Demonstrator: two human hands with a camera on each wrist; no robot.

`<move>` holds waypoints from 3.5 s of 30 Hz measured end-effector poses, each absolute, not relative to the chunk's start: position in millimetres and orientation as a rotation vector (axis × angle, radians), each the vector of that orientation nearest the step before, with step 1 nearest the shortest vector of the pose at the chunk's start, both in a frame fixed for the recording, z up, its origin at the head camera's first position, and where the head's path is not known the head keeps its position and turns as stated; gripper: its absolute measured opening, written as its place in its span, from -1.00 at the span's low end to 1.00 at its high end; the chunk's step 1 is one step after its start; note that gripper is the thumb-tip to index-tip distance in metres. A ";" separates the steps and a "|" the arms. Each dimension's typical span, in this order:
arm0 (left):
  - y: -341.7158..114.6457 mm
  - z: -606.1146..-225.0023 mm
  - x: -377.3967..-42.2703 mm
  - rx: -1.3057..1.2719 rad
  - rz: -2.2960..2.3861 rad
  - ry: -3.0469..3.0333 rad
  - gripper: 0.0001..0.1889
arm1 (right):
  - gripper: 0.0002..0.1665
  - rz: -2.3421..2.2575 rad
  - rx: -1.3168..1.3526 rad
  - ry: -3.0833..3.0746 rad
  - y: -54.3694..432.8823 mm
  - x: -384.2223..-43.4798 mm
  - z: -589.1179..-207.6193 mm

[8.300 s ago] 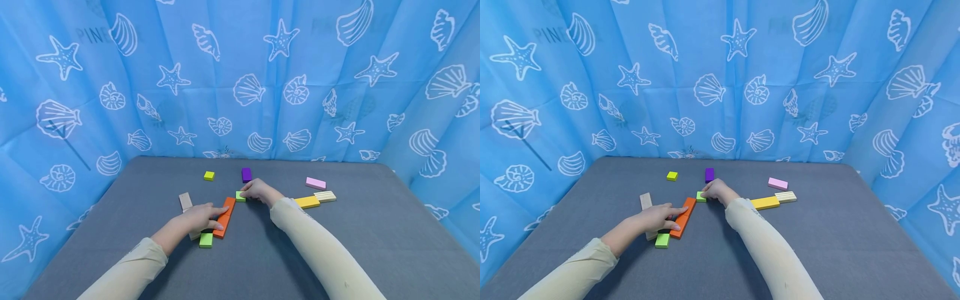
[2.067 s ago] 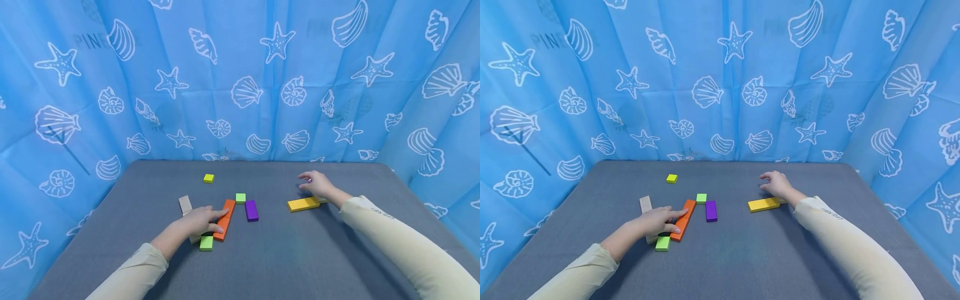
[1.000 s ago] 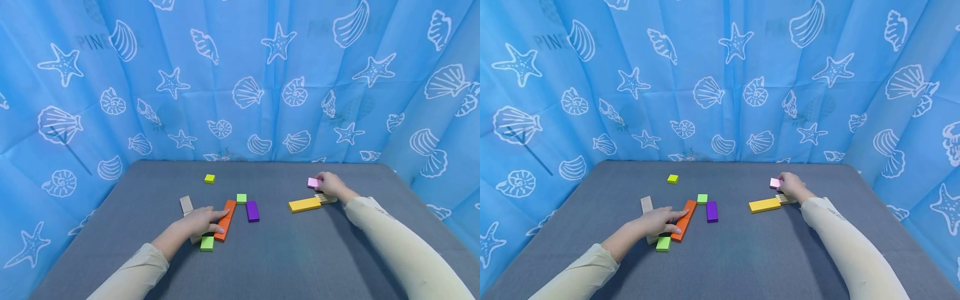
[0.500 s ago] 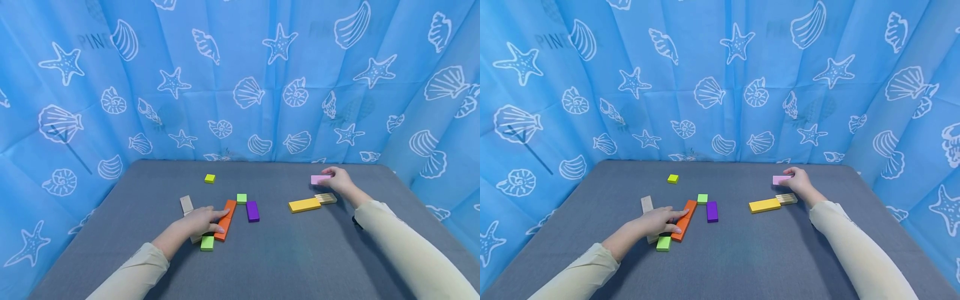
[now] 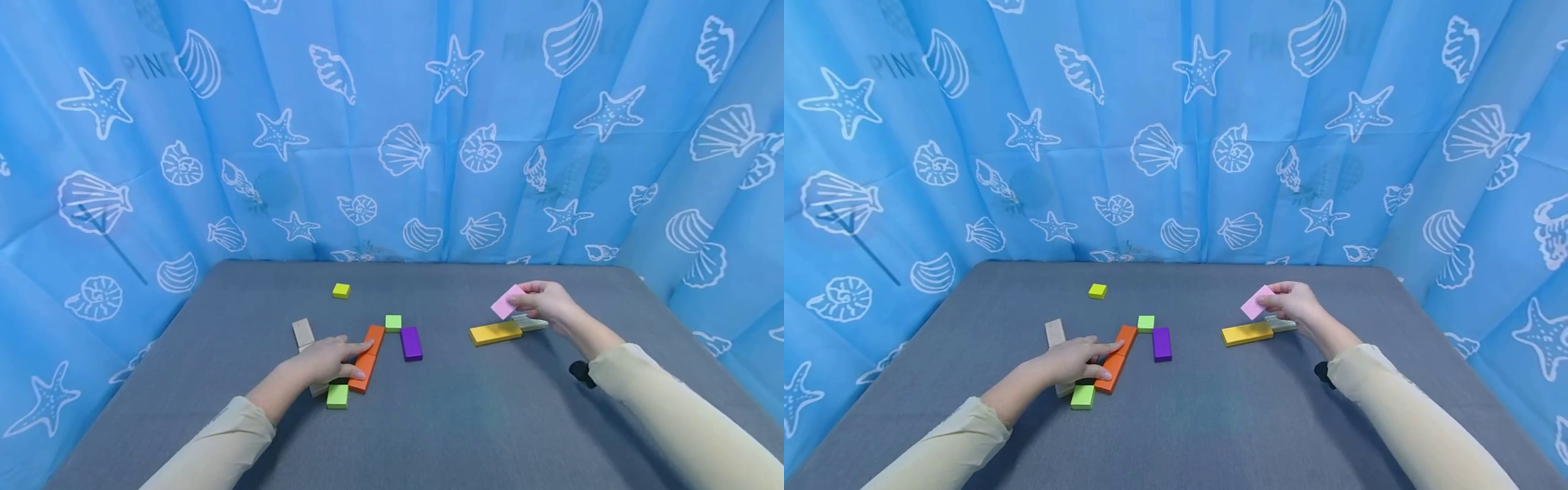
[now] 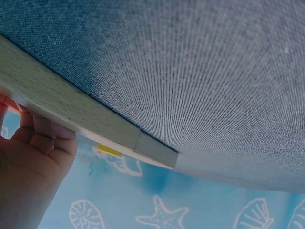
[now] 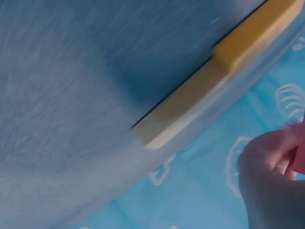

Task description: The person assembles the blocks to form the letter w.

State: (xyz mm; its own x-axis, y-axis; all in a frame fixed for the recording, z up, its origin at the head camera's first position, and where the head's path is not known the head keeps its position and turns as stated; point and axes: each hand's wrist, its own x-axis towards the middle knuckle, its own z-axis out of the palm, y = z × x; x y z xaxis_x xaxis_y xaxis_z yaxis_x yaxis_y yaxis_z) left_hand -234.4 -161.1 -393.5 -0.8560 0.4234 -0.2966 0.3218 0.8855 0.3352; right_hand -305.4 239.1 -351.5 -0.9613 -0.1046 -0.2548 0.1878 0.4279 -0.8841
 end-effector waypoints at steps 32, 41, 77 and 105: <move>-161.2 -393.3 -234.2 0.565 0.374 2.701 -0.34 | -0.52 -1.447 -0.092 2.261 159.1 -233.8 -386.0; -161.1 -392.6 -234.4 0.558 0.366 2.699 -0.33 | -0.71 -1.343 -0.142 2.364 137.2 -224.8 -389.7; -160.0 -392.1 -235.3 0.540 0.368 2.701 -0.32 | -0.36 -0.878 -0.958 2.520 124.4 -226.4 -396.9; -158.9 -390.3 -234.0 0.519 0.373 2.700 -0.33 | -0.35 -0.857 -0.894 2.543 115.5 -231.1 -399.7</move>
State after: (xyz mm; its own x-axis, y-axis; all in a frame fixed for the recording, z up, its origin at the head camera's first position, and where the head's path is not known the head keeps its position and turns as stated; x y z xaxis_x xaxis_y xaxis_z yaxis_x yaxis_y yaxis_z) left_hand -234.0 -158.9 -390.3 -0.8656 0.4003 -0.3008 0.3037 0.8973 0.3203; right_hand -231.1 115.5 -399.7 -0.7565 -0.6477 -0.0904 -0.4608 0.6260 -0.6291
